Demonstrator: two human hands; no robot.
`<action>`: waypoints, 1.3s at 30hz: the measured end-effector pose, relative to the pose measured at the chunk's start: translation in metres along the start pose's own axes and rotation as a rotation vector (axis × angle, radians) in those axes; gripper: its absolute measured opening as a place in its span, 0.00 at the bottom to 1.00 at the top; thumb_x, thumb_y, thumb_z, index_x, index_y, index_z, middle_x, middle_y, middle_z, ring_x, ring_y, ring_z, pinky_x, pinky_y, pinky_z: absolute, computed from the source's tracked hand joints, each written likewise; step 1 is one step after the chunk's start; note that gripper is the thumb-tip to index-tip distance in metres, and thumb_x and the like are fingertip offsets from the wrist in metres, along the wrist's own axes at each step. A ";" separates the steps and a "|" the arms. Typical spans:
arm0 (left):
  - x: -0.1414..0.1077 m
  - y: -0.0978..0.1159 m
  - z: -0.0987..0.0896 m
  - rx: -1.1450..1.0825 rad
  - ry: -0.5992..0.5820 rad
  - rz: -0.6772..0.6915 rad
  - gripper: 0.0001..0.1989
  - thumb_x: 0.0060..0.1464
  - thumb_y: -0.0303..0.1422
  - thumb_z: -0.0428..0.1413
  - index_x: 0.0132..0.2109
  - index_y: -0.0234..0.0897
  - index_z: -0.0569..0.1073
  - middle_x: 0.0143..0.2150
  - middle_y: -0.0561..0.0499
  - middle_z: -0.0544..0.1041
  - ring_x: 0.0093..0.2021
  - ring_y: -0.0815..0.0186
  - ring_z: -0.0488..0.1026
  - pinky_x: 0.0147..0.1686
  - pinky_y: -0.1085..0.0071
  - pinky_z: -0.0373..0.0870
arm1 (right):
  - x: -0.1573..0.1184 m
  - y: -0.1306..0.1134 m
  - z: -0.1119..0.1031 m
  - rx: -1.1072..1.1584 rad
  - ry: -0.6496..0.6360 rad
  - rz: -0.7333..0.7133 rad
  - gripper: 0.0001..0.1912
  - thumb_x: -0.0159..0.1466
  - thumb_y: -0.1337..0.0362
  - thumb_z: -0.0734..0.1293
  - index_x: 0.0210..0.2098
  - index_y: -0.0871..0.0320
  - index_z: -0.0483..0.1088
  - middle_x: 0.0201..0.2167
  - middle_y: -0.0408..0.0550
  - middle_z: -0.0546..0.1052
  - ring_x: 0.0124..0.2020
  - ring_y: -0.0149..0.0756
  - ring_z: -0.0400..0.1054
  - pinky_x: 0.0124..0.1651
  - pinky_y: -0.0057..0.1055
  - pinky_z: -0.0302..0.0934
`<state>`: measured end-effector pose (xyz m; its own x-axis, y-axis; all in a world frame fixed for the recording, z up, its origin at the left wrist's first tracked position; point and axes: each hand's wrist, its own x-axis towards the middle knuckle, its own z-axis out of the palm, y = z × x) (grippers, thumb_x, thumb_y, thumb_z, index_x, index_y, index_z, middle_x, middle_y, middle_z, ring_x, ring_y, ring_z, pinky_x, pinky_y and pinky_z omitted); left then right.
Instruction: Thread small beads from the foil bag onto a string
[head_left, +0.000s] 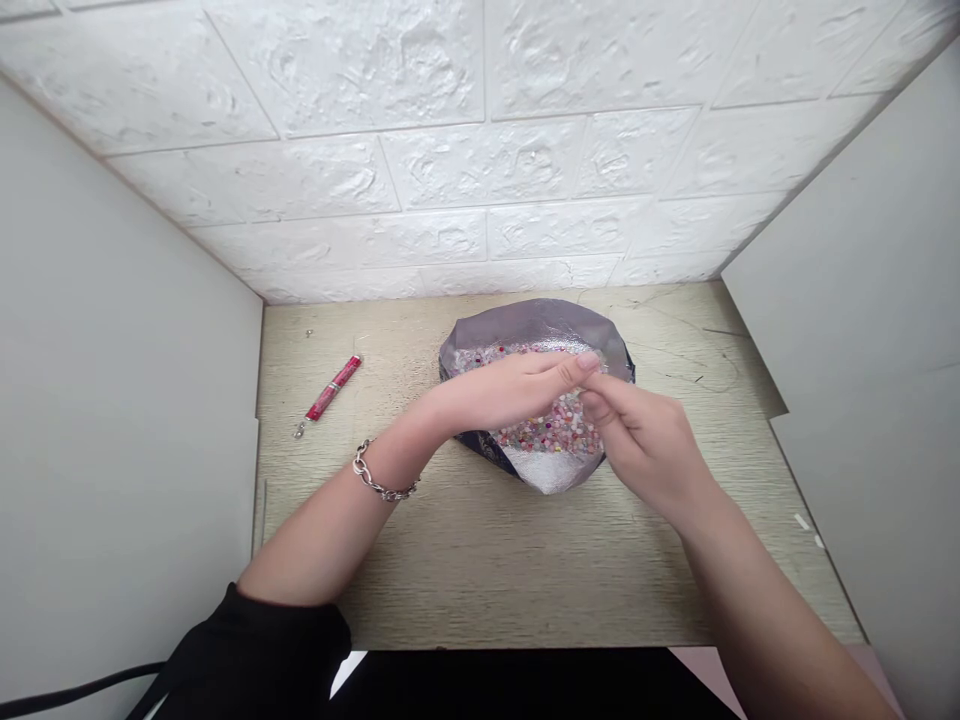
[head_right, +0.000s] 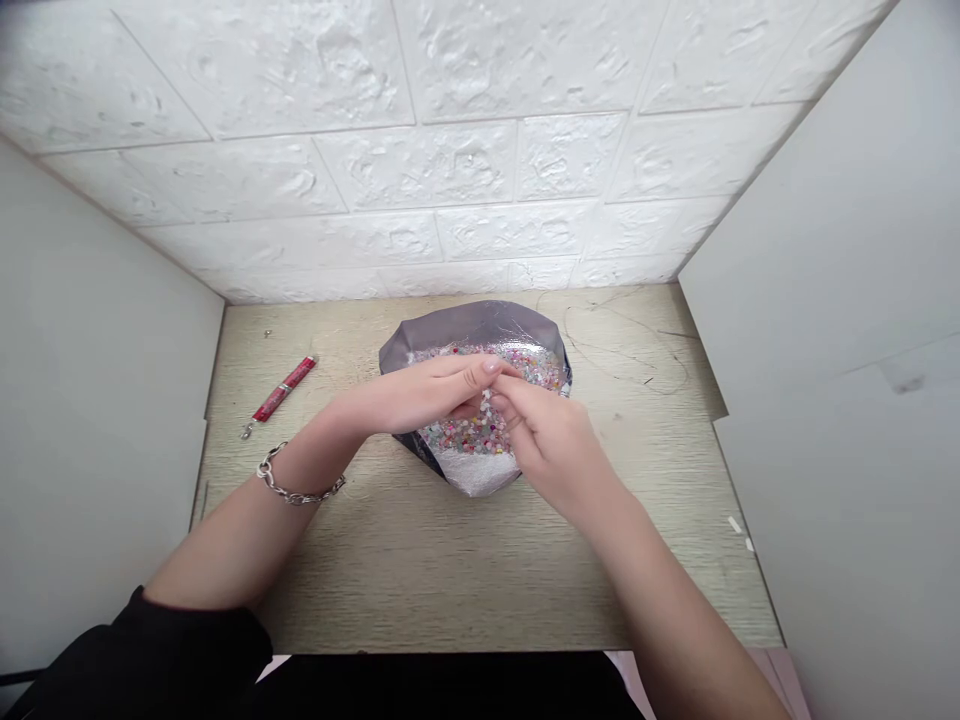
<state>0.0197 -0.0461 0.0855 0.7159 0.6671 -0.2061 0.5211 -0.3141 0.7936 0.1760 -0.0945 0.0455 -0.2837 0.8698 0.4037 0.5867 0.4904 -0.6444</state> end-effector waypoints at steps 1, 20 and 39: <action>-0.001 0.000 -0.002 0.024 0.013 -0.006 0.27 0.56 0.47 0.31 0.47 0.39 0.67 0.37 0.50 0.72 0.34 0.71 0.67 0.32 0.75 0.62 | -0.001 -0.001 0.000 0.069 0.047 0.039 0.13 0.63 0.65 0.55 0.42 0.55 0.67 0.23 0.42 0.72 0.22 0.30 0.64 0.26 0.28 0.59; -0.008 -0.001 -0.024 0.023 -0.043 -0.038 0.20 0.51 0.45 0.45 0.33 0.36 0.73 0.19 0.55 0.62 0.20 0.76 0.57 0.20 0.77 0.54 | -0.001 0.007 -0.006 0.351 0.207 0.291 0.18 0.62 0.54 0.55 0.40 0.56 0.70 0.14 0.39 0.59 0.17 0.27 0.56 0.22 0.27 0.55; -0.011 -0.003 -0.034 0.077 0.239 -0.037 0.22 0.54 0.45 0.40 0.40 0.36 0.71 0.21 0.52 0.67 0.22 0.76 0.61 0.22 0.76 0.57 | 0.001 0.008 -0.018 0.657 -0.159 0.375 0.22 0.61 0.50 0.55 0.33 0.59 0.73 0.15 0.41 0.61 0.18 0.26 0.55 0.22 0.27 0.54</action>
<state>-0.0056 -0.0299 0.1051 0.5701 0.8171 -0.0858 0.5857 -0.3310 0.7399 0.1942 -0.0907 0.0519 -0.2897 0.9570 0.0159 0.1085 0.0493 -0.9929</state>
